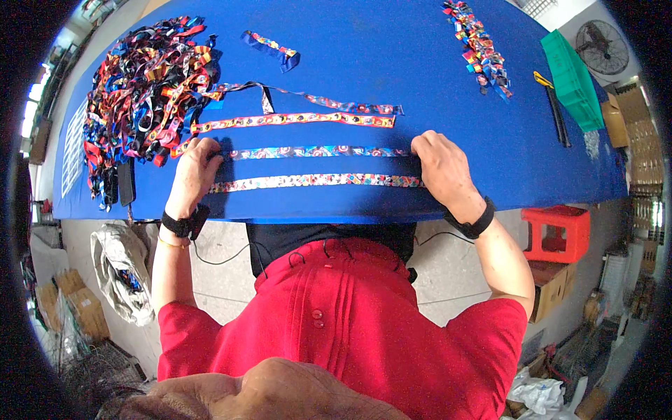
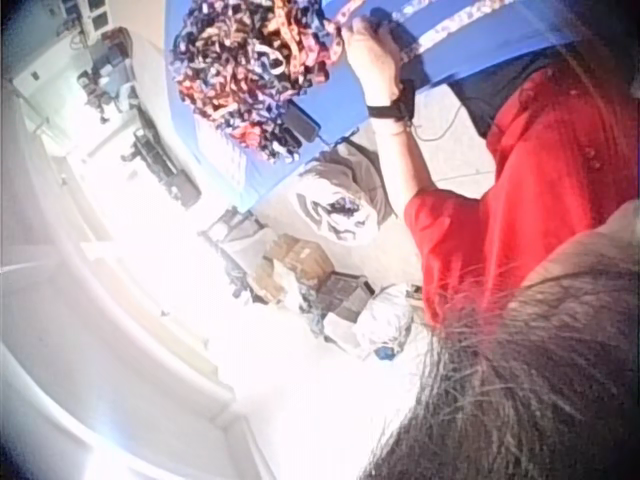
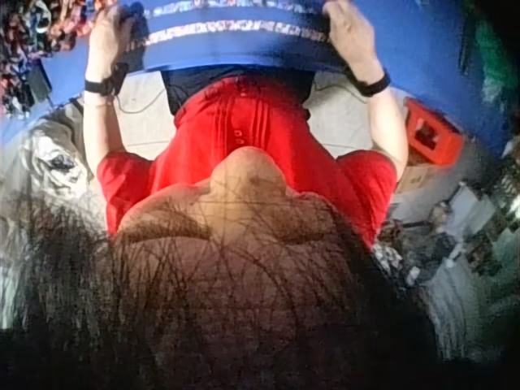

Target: Sorting a pile of printed lanyards and attaching metal or plastic clips to them on a workbench.

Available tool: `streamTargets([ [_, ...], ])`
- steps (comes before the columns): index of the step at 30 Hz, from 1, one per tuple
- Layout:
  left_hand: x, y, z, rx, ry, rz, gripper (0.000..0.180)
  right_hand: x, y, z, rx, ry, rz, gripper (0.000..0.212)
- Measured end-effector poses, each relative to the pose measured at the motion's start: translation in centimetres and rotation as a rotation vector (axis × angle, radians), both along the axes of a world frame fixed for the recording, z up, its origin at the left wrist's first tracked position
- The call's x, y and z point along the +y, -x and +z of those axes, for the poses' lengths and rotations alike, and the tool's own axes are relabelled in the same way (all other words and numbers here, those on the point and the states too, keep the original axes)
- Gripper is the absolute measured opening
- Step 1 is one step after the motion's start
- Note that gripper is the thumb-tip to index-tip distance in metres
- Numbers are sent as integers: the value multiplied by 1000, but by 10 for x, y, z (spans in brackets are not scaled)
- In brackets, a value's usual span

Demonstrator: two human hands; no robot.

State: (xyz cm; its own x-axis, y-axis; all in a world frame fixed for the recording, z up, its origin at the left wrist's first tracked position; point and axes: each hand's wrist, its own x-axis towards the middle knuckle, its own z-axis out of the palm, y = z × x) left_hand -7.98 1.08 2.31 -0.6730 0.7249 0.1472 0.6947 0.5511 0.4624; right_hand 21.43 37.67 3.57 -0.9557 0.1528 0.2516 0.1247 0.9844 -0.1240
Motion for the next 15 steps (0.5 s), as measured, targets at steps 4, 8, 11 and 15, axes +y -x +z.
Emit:
streamTargets([
  [4, -4, 0, 8, -1, 23, 20, 19, 6, 0, 5, -28, -16, 28, 14],
  [8, 3, 12, 21, 34, -11, 24, 18, 14, 9, 20, 12, 37, -60, 15],
  [11, 15, 30, 25, 97, -27, -4, 15, 13, 19, 31, 75, 66, -99, 5],
  [15, 40, 49, 26, 105, -72, -84, 13, 9, 29, 35, 84, 75, -66, 5],
])
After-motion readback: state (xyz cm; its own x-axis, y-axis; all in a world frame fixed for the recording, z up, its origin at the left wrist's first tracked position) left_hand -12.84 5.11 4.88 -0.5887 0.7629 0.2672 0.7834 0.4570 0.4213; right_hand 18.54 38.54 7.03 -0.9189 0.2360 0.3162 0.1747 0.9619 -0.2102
